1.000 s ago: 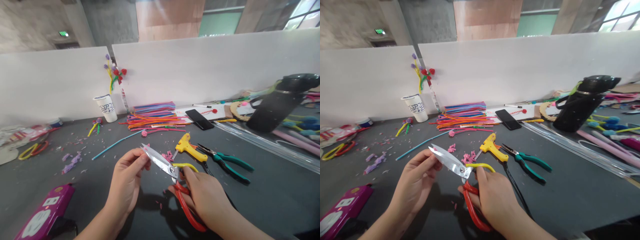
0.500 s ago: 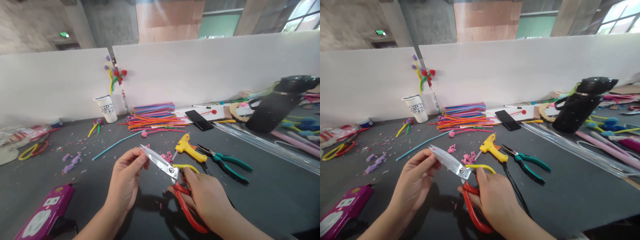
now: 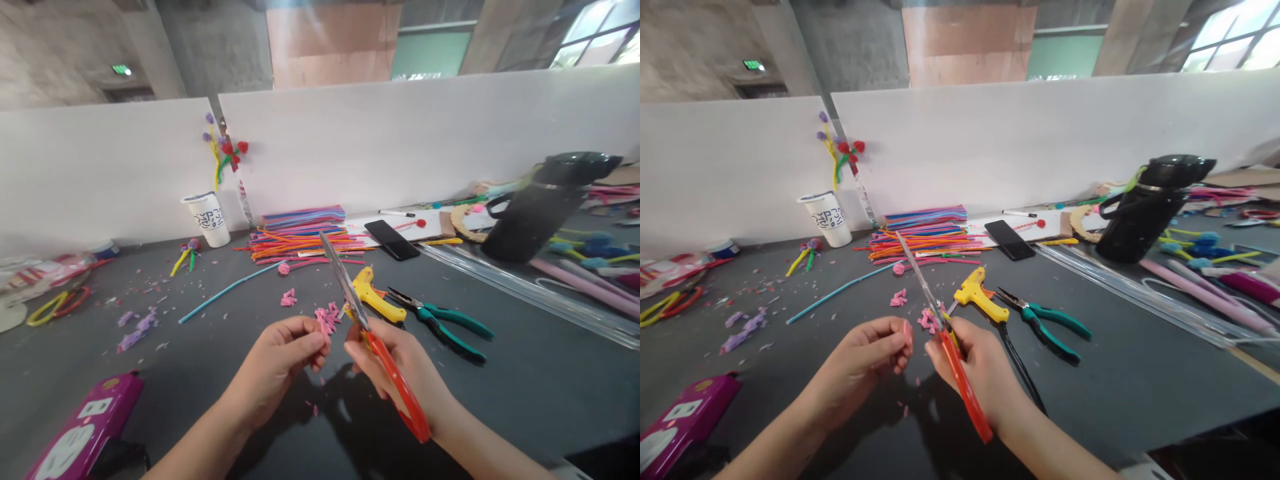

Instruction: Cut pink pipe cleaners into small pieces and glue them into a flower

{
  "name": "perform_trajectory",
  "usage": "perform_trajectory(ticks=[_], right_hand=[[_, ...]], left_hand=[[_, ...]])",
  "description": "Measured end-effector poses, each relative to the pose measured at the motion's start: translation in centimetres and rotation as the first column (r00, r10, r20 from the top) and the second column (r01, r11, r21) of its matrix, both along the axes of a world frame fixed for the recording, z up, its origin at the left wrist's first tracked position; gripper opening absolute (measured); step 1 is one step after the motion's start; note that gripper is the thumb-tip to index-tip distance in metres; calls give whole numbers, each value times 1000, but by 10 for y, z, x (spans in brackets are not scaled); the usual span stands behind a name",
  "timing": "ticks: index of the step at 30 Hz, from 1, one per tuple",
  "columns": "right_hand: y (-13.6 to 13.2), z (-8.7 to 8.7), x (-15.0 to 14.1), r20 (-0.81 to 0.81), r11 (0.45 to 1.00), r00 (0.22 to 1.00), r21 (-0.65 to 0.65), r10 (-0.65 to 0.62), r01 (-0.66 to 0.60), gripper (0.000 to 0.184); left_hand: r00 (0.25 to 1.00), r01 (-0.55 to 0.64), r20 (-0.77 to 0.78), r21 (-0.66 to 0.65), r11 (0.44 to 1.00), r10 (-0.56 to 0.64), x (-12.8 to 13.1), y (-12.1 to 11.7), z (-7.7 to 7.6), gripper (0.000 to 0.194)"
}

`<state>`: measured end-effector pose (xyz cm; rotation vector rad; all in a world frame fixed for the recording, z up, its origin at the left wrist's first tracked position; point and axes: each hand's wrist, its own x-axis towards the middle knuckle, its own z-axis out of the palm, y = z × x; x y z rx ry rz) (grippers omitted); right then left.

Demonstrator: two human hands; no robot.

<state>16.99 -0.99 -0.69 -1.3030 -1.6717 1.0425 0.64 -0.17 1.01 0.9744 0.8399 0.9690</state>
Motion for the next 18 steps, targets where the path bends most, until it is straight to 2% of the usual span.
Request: perform_trajectory(ticks=[3, 5, 9, 12, 18], right_hand=[[2, 4, -3, -159, 989, 987, -146, 5, -28, 21], [2, 5, -3, -211, 980, 977, -192, 11, -52, 20], [1, 5, -3, -201, 979, 979, -193, 32, -71, 14], [0, 5, -2, -144, 984, 989, -162, 45, -68, 9], [0, 7, -2, -73, 990, 995, -119, 72, -81, 6]], left_hand=[[995, 85, -36, -70, 994, -88, 3, -1, -4, 11], [990, 125, -54, -91, 988, -130, 5, -2, -5, 10], [983, 137, -109, -90, 987, -147, 5, -3, -5, 9], [974, 133, -180, -39, 990, -138, 5, -3, -2, 9], [942, 73, -332, 63, 995, -48, 6, -2, 0, 9]])
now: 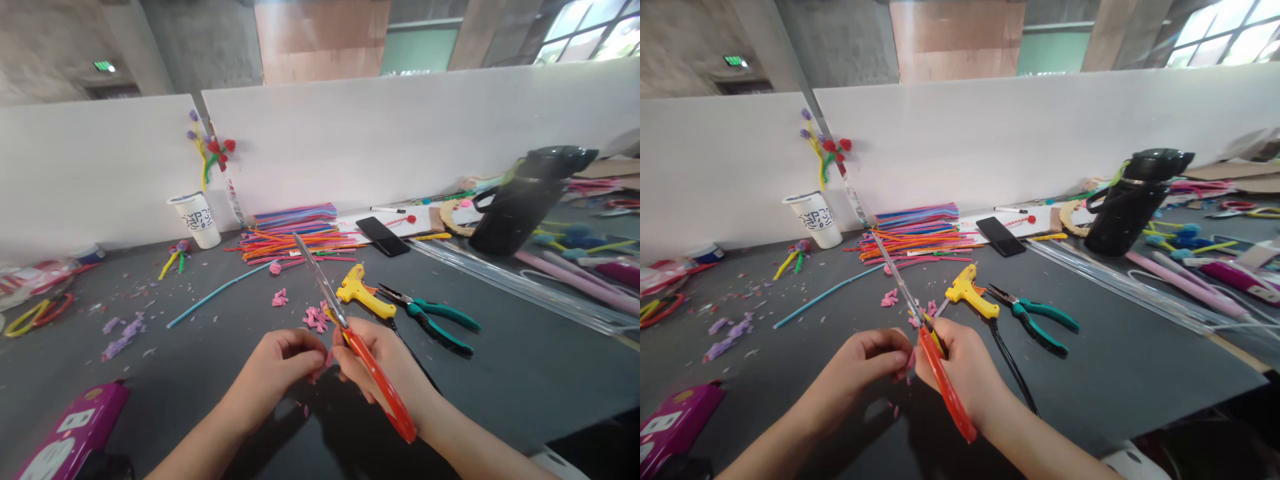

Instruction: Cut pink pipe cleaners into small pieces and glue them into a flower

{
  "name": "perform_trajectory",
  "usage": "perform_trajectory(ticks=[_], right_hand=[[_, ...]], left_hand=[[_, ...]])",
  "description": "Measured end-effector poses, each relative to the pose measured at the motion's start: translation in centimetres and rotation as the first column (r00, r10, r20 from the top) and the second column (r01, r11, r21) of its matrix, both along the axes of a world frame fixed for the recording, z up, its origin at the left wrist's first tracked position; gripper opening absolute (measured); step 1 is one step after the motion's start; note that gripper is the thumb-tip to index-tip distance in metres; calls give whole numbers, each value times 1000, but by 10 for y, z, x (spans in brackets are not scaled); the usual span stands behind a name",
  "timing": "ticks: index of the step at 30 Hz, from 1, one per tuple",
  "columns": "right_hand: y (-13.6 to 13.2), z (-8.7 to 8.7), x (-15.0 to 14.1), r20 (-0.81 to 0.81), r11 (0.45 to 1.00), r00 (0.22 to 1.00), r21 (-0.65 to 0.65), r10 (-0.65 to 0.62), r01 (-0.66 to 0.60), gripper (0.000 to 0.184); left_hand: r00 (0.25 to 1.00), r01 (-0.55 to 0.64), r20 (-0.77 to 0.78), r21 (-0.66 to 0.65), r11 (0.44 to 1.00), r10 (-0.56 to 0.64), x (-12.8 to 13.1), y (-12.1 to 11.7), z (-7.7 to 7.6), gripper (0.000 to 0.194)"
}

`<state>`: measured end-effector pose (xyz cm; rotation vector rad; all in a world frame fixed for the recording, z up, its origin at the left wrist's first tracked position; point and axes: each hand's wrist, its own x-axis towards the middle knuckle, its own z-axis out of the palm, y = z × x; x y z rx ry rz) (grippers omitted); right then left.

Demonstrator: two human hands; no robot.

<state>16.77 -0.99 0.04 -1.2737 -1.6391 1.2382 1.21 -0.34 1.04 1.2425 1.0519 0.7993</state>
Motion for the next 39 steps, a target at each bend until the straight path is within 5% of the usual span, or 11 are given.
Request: perform_trajectory(ticks=[8, 13, 18, 25, 39], right_hand=[[0, 2, -3, 36, 999, 999, 33, -12, 10, 10], [0, -3, 6, 229, 981, 971, 195, -65, 19, 30], [-7, -10, 11, 547, 936, 828, 342, -121, -89, 30], [-6, -18, 10, 685, 872, 694, 458, -221, -175, 25], [-5, -22, 9, 668, 808, 682, 557, -298, -193, 25]], left_hand=[[995, -13, -98, 82, 997, 21, 1, -1, -5, 4], [955, -271, 169, 162, 949, 244, -8, 3, -2, 2], [835, -454, 408, 134, 881, 368, -15, 4, 2, 3], [808, -466, 466, 128, 876, 361, -14, 1, 2, 2], [805, -453, 475, 104, 886, 355, -14, 1, 2, 1]])
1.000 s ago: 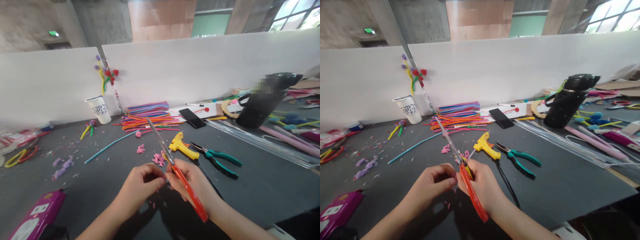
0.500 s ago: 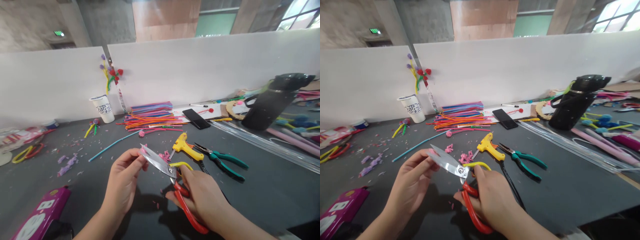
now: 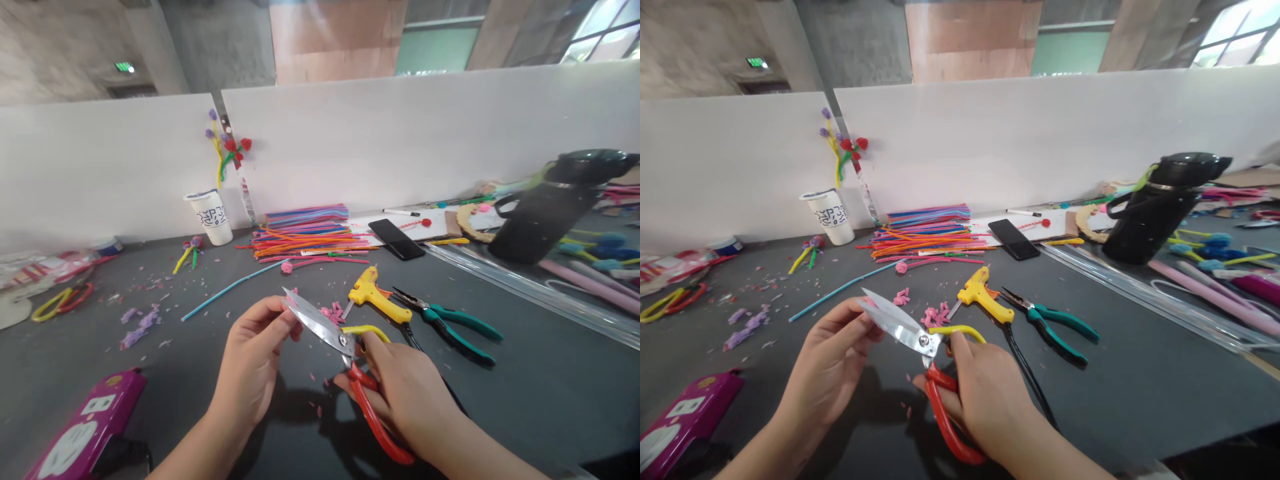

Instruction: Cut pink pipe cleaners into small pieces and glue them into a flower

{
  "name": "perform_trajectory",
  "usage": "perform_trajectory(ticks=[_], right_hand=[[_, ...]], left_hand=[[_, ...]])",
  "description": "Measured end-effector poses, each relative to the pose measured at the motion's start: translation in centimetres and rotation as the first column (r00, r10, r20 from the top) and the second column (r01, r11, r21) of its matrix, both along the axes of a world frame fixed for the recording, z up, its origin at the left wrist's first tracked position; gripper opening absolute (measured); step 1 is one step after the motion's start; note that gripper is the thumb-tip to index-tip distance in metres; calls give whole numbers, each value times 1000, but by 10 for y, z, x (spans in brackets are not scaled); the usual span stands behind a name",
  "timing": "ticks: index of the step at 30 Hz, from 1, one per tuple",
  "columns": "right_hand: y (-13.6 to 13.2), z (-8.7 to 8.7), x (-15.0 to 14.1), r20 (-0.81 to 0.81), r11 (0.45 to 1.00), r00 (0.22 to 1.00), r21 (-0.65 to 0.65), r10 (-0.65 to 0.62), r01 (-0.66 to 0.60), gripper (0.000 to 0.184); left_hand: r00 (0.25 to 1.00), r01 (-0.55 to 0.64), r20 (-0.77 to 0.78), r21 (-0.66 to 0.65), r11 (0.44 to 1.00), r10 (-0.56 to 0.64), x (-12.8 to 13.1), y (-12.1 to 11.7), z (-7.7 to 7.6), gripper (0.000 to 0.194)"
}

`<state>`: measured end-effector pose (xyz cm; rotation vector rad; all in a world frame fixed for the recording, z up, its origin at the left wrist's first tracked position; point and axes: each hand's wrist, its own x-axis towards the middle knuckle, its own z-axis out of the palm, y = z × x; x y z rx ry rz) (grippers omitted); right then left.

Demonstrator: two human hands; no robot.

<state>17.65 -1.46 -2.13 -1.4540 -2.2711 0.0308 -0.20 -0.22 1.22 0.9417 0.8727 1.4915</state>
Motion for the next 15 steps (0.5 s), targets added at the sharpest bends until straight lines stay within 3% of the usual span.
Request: perform_trajectory(ticks=[15], right_hand=[[-1, 0, 1, 20, 1000, 1000, 15, 9, -10, 37]], left_hand=[[1000, -6, 4, -7, 1000, 6, -2, 2, 0, 2]])
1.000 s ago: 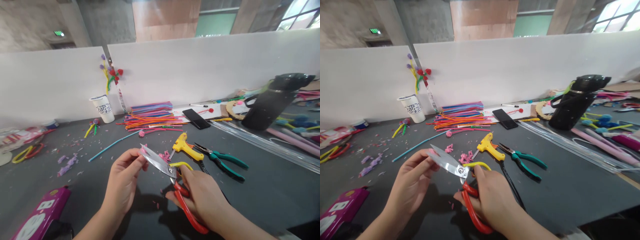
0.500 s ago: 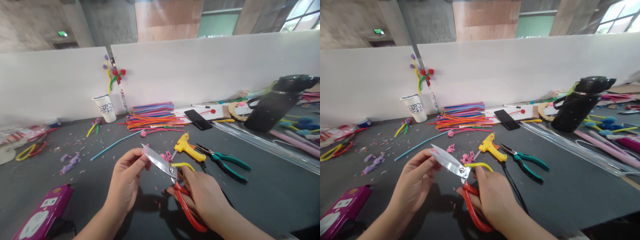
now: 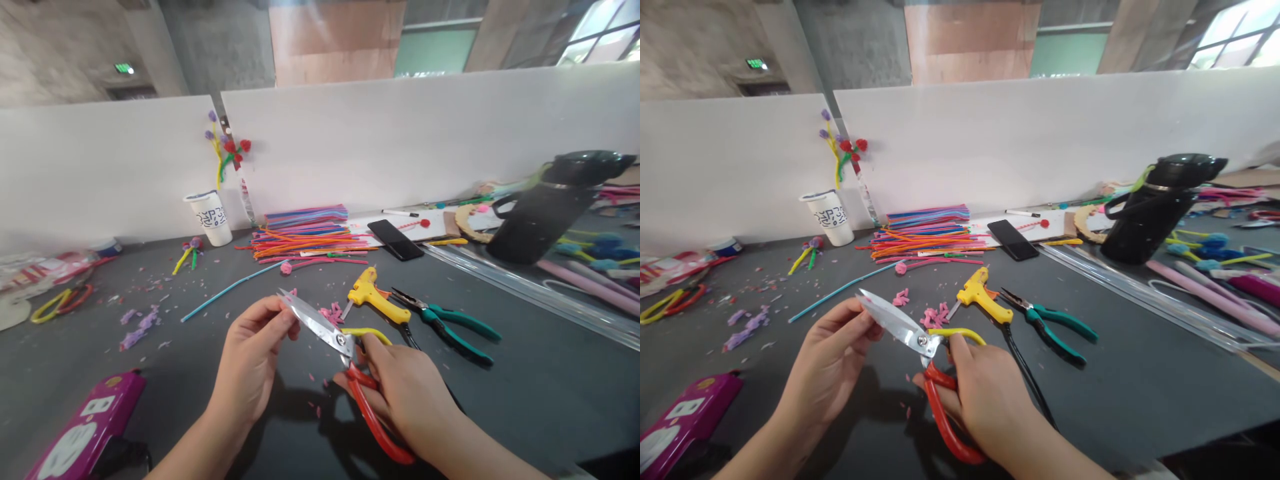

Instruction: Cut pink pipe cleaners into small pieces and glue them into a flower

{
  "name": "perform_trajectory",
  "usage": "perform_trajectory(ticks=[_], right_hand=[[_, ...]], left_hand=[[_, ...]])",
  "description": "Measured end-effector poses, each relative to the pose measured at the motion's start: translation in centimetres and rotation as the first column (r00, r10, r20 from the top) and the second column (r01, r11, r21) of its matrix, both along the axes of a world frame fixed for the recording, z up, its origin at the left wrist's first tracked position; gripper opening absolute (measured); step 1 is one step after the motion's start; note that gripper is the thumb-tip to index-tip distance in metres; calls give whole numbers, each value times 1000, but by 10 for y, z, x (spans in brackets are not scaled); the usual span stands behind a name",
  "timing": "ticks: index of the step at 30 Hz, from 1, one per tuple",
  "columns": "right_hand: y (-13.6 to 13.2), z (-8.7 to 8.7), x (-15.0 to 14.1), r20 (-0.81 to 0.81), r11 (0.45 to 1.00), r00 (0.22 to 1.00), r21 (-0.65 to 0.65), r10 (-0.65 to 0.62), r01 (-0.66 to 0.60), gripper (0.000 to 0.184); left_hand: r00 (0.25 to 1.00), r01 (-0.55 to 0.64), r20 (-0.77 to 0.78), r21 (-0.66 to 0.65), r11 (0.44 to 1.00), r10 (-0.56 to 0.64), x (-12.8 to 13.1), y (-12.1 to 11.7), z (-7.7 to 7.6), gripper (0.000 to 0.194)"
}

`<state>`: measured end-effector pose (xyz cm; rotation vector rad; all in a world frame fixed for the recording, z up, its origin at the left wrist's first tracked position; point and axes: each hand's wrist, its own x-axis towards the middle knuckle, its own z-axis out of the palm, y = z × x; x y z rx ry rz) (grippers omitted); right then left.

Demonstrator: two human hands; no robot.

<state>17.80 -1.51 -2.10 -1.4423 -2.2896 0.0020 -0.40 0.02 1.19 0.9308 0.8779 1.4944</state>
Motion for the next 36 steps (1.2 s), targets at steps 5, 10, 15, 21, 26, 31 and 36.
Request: perform_trajectory(ticks=[5, 10, 15, 21, 26, 31, 36], right_hand=[[1, 2, 0, 43, 999, 999, 53, -13, 11, 38], [1, 4, 1, -28, 999, 999, 9, -30, 31, 30], [3, 13, -5, -550, 926, 826, -363, -128, -98, 26], [8, 22, -11, -757, 758, 572, -563, -315, -329, 18], [7, 20, -9, -749, 731, 591, -578, -299, -363, 14], [3, 25, -9, -703, 768, 668, -561, -245, -309, 7], [3, 24, -10, -699, 794, 686, -527, -202, -303, 8]], left_hand=[[1000, -14, 2, -15, 1000, 14, 0, 0, 1, 3], [1000, 7, -9, -6, 1000, -7, 0, 1, 3, 3], [951, 286, -82, -133, 949, -298, 7, -1, 2, 8], [831, 497, -84, -330, 802, -550, 15, -6, -6, 8], [810, 493, -160, -336, 803, -564, 18, -6, -6, 8], [797, 404, -354, -292, 867, -490, 17, -4, -5, 6], [721, 402, -488, -284, 871, -492, 17, -7, -4, 7]])
